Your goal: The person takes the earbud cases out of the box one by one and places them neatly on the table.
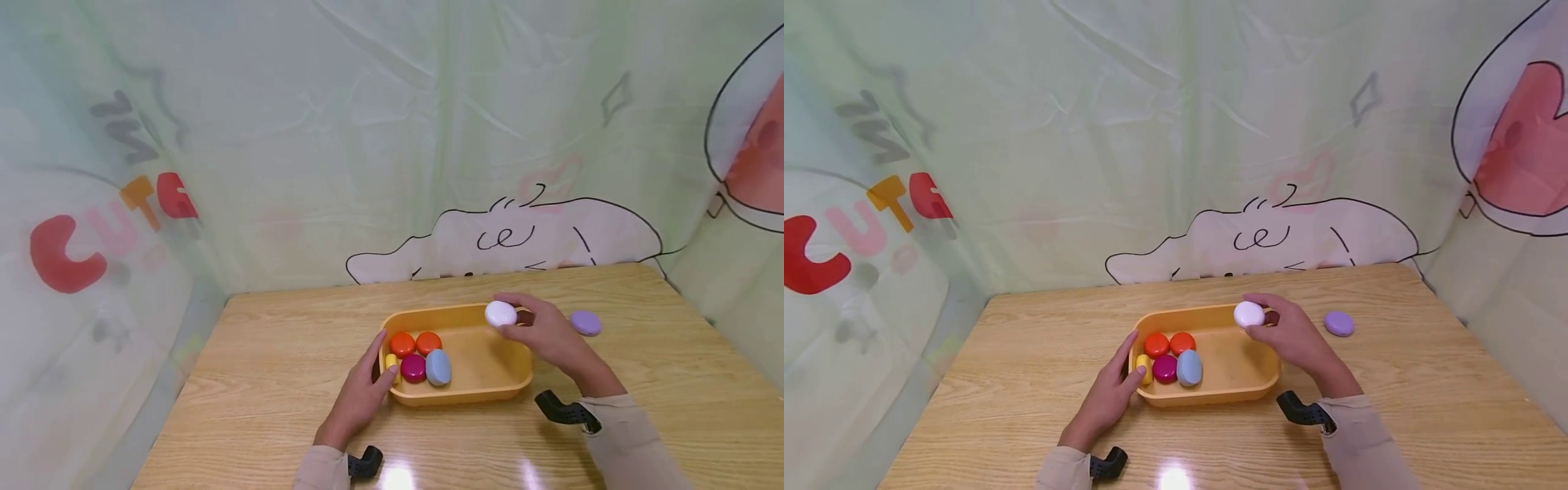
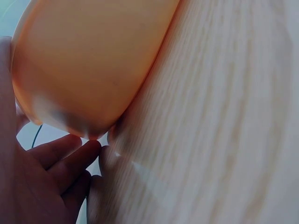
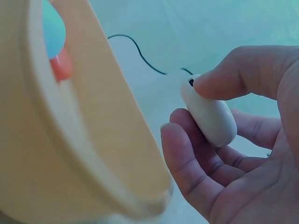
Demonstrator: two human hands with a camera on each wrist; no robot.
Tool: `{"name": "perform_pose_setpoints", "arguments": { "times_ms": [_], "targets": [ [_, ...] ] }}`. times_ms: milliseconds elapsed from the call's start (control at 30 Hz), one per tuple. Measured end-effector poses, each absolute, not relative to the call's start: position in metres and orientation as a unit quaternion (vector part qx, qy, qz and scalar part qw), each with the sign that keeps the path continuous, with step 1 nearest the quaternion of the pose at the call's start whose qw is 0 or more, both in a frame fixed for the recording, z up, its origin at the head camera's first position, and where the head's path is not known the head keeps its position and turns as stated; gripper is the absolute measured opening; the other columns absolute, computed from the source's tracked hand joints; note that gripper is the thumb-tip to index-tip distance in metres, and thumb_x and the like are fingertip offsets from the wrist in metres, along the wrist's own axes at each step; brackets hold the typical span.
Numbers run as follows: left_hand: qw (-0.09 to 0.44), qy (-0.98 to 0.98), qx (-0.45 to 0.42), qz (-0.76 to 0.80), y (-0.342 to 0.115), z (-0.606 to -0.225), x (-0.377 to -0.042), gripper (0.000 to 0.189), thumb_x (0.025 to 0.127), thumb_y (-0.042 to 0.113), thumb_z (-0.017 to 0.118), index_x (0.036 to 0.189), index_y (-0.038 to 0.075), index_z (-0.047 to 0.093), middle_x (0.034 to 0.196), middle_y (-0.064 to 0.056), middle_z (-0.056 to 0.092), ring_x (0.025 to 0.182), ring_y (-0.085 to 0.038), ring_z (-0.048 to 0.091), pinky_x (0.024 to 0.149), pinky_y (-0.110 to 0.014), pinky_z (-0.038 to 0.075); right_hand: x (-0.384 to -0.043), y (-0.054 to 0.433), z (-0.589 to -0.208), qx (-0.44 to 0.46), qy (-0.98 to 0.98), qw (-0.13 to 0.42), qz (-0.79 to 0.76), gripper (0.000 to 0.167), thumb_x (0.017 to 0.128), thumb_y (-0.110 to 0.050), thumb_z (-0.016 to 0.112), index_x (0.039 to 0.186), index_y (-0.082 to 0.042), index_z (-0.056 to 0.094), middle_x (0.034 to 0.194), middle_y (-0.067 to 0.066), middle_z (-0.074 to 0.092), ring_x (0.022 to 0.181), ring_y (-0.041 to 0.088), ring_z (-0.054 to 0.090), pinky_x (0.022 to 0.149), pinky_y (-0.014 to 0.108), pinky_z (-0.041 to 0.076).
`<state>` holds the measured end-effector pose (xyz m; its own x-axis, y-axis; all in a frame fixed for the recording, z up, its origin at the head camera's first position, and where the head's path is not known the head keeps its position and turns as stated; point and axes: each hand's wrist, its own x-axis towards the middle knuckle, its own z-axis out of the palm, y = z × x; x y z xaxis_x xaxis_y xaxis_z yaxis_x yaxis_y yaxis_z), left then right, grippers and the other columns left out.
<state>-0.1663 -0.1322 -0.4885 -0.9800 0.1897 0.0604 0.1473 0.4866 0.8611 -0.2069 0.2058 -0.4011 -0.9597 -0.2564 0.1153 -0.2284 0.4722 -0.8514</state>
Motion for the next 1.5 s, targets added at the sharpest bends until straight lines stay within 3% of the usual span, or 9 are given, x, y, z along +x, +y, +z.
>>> {"name": "perform_pose_setpoints", "arguments": {
  "times_ms": [233,567,900,1100,1233,1367,1500],
  "targets": [
    [0.020,0.862,0.097,0.498,-0.132,-0.489,-0.166,0.065,0.102,0.045,0.053,0.158,0.044,0.019,0.163,0.010,0.025,0.149,-0.021,0.026,0.117,-0.047,0.027,-0.211,0.218,-0.403,-0.117,0.866,0.018,-0.485,0.062,0.092,-0.009,0.070,0.148,0.001,0.046,0.137,0.024,0.053,0.111,0.037,0.059,0.082,0.030,0.057],
    [0.021,0.862,0.101,0.496,-0.132,-0.489,-0.166,0.066,0.102,0.047,0.052,0.159,0.043,0.019,0.163,0.007,0.025,0.149,-0.022,0.026,0.117,-0.048,0.028,-0.211,0.242,-0.406,-0.091,0.885,0.000,-0.458,0.063,0.095,-0.021,0.070,0.149,0.001,0.044,0.138,0.024,0.052,0.113,0.037,0.057,0.079,0.020,0.053],
    [0.025,0.864,0.094,0.493,-0.132,-0.489,-0.166,0.066,0.102,0.047,0.053,0.159,0.043,0.020,0.162,0.011,0.025,0.149,-0.019,0.026,0.117,-0.045,0.028,-0.215,0.257,-0.411,-0.058,0.906,-0.009,-0.420,0.066,0.097,-0.031,0.068,0.148,0.002,0.044,0.132,0.026,0.053,0.115,0.040,0.053,0.086,0.041,0.053],
    [0.026,0.863,0.095,0.496,-0.132,-0.489,-0.165,0.066,0.101,0.046,0.054,0.159,0.043,0.020,0.162,0.012,0.025,0.148,-0.019,0.026,0.116,-0.044,0.029,-0.217,0.262,-0.416,-0.036,0.913,-0.002,-0.406,0.071,0.098,-0.036,0.066,0.151,0.002,0.040,0.140,0.031,0.048,0.118,0.046,0.052,0.090,0.053,0.054],
    [0.027,0.863,0.093,0.497,-0.132,-0.489,-0.165,0.066,0.101,0.046,0.054,0.159,0.044,0.020,0.162,0.012,0.025,0.148,-0.019,0.027,0.117,-0.044,0.029,-0.218,0.267,-0.421,-0.023,0.920,-0.007,-0.392,0.071,0.098,-0.037,0.066,0.150,0.004,0.040,0.141,0.033,0.046,0.117,0.047,0.053,0.088,0.055,0.055],
    [0.028,0.862,0.092,0.497,-0.132,-0.489,-0.165,0.066,0.101,0.047,0.053,0.158,0.045,0.020,0.162,0.012,0.025,0.149,-0.019,0.026,0.117,-0.045,0.029,-0.222,0.274,-0.427,-0.016,0.929,-0.017,-0.368,0.069,0.096,-0.033,0.068,0.147,0.005,0.042,0.134,0.033,0.051,0.108,0.043,0.056,0.080,0.048,0.056],
    [0.029,0.863,0.092,0.497,-0.132,-0.489,-0.166,0.066,0.101,0.048,0.054,0.158,0.046,0.020,0.162,0.012,0.025,0.149,-0.019,0.026,0.117,-0.045,0.029,-0.226,0.279,-0.435,-0.010,0.933,-0.011,-0.359,0.068,0.096,-0.031,0.068,0.147,0.006,0.042,0.132,0.033,0.052,0.109,0.044,0.054,0.083,0.053,0.054]
  ]
}}
